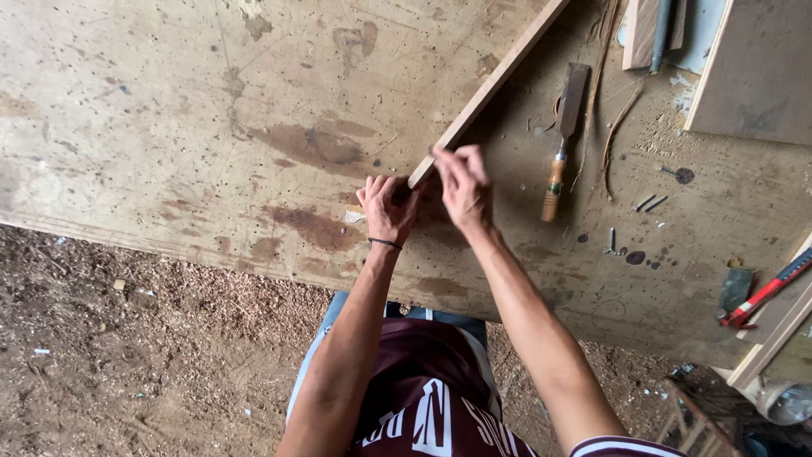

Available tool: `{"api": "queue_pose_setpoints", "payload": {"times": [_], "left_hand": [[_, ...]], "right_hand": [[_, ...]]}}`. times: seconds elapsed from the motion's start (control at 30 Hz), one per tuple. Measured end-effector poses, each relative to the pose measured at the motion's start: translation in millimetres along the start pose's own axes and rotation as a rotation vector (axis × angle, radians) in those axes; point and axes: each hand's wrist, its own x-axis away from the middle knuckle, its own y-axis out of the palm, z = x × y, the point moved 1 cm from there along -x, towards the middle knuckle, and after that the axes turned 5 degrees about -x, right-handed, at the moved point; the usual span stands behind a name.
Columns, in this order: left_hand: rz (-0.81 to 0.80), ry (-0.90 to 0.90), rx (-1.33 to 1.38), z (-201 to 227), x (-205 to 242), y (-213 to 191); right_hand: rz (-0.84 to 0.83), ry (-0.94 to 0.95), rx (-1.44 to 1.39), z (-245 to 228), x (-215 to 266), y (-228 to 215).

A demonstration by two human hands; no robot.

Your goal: The person smooths a long wooden plank on a workbench using a hand plane and sandpaper. They alternate between planing and sanding, repositioning the plank as needed to smooth different sections.

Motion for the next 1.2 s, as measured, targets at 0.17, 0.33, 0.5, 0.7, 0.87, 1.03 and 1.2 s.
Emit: {"api": "queue_pose_setpoints", "payload": {"times": [0.17,0.33,0.5,0.7,0.87,1.03,1.2], "left_hand": [[0.031,0.007,0.005,0.6,2.5,-0.3],[0.026,-0.025,-0.013,-0.8,-1.1,4.6],[0.047,-0.022,-0.009,-2.6,2.1,5.7],[0.076,0.033,0.007,-6.1,3.7,8.6],[0.068,0.005,0.015,-1.9,2.7,4.4],[0.063,0.02,0.035,4.4,2.5,1.7],[0.086,0.066,0.036,2.2,3.1,3.3]], "right_hand": [[0.064,-0.037,-0.038,4.2,5.2,9.1],[0.02,-0.042,-0.03,27.7,-2.2,3.4],[0.171,-0.083,0.088,31.8,-9.7,8.1],[-0.034,-0.144,0.075,18.4,2.5,-3.3],[0.043,-0.104,0.199,21.1,-37.2,-18.2],[-0.051,-0.067,0.173,11.6,-43.5,-33.4],[-0.189,-0.195,0.06,1.3,-18.7,-20.0]]}}
